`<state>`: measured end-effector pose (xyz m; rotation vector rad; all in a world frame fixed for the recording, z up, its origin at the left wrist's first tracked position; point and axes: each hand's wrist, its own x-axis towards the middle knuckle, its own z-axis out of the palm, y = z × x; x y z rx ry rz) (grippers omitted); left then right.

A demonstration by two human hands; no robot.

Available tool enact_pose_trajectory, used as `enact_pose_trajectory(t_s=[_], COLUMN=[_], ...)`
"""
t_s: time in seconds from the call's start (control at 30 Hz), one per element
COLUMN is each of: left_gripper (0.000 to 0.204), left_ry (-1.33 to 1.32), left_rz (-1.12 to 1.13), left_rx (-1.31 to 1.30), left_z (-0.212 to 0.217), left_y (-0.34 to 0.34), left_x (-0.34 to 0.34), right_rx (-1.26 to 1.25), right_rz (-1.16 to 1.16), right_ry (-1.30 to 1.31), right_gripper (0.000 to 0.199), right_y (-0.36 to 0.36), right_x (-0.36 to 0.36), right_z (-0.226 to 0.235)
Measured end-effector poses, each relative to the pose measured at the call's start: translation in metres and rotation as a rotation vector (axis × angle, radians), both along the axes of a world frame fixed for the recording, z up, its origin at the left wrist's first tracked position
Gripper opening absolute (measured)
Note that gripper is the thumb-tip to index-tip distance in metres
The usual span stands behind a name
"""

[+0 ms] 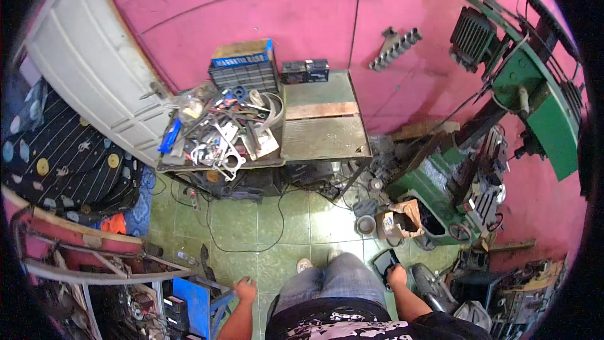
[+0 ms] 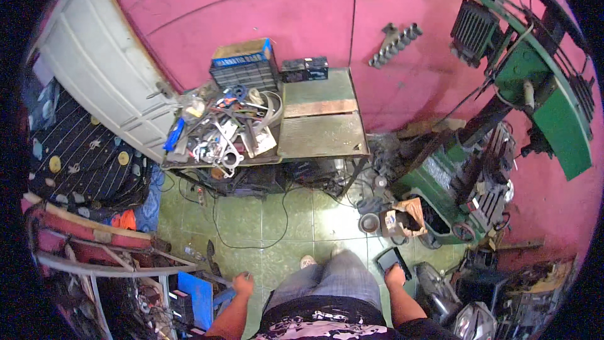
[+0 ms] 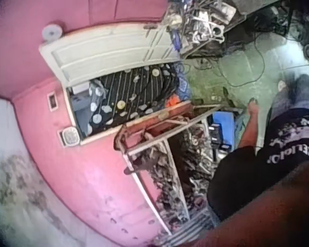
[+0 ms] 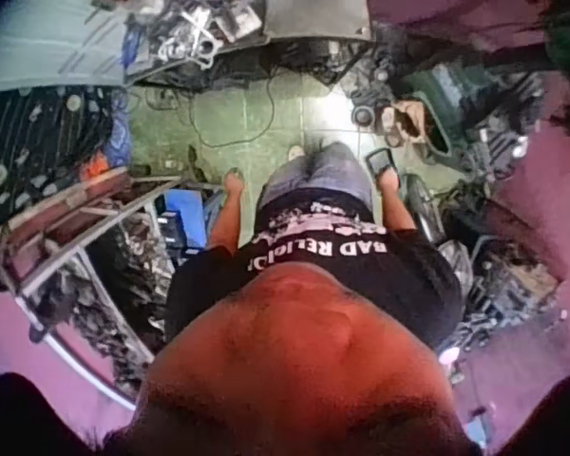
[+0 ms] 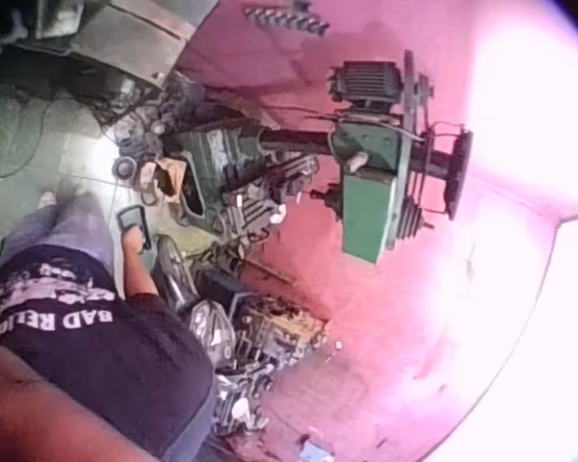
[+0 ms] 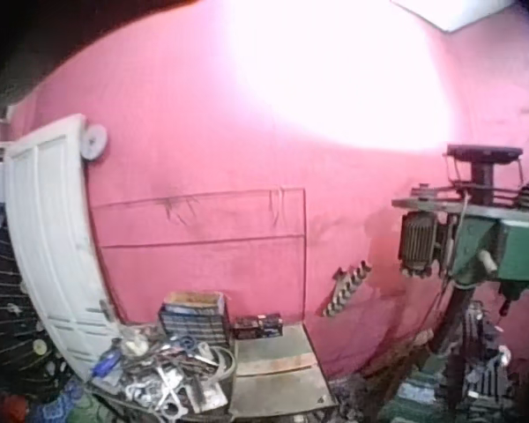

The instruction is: The person repeatedly picks up black rectangular batteries from a blue workbench and places them onto a metal shelf. They handle the batteries one at a time, turning them over and adjusting their positions on the shelf before returning to the workbench for more.

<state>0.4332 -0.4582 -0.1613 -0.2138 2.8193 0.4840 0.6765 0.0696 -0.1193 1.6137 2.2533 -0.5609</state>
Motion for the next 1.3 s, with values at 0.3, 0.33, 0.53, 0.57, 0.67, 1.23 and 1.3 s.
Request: enact_pose_trajectory(t_s=[0.3,0.33,0.53,0.57,0.67,1.23,1.3], left_gripper=[0.034,0.034,0.034,0.034,0.033,0.036,0.036], left_ry=[-0.142,-0.144,-0.213,-0.228,-0.25,-0.393,-0.318], left_rz=[0.288,0.31,0.386,0.414,0.576,0.943,1.01], left_rx=[0.042,0.047,0.094,0.129,0.157,0.13,0.192], left_z=[0.012,0.013,-0.003,0.002,0.008,-0.021,-0.016], left_y=[-0.119,-0.116,-0.1,-0.094,-0.098,-0.241,-0.26], left_x=[0.187,0.21,0.349,0.381,0.426,0.73,0.737], right_rx=[-0.182,-0.186,-0.147,-0.148,-0.192,-0.246,-0.314], right_rz=[0.249,0.295,0.496,0.578,1.26,1.52,1.474], right_ry=[-0.15,-0.167,-0.052,-0.128,-0.356,-0.184,-0.068], right_gripper=[0.037,0.037,0.03,0.034,0.043,0.037,0.04], right_y=[0.017,0.018,-0.006,0.013,0.021,-0.304,-0.382], right_x=[0.028,0.028,0.064,0.086,0.11,-0.022,-0.028], right_z=[-0.02,-0.024,-0.045,-0.079,-0.103,-0.079,-0.07])
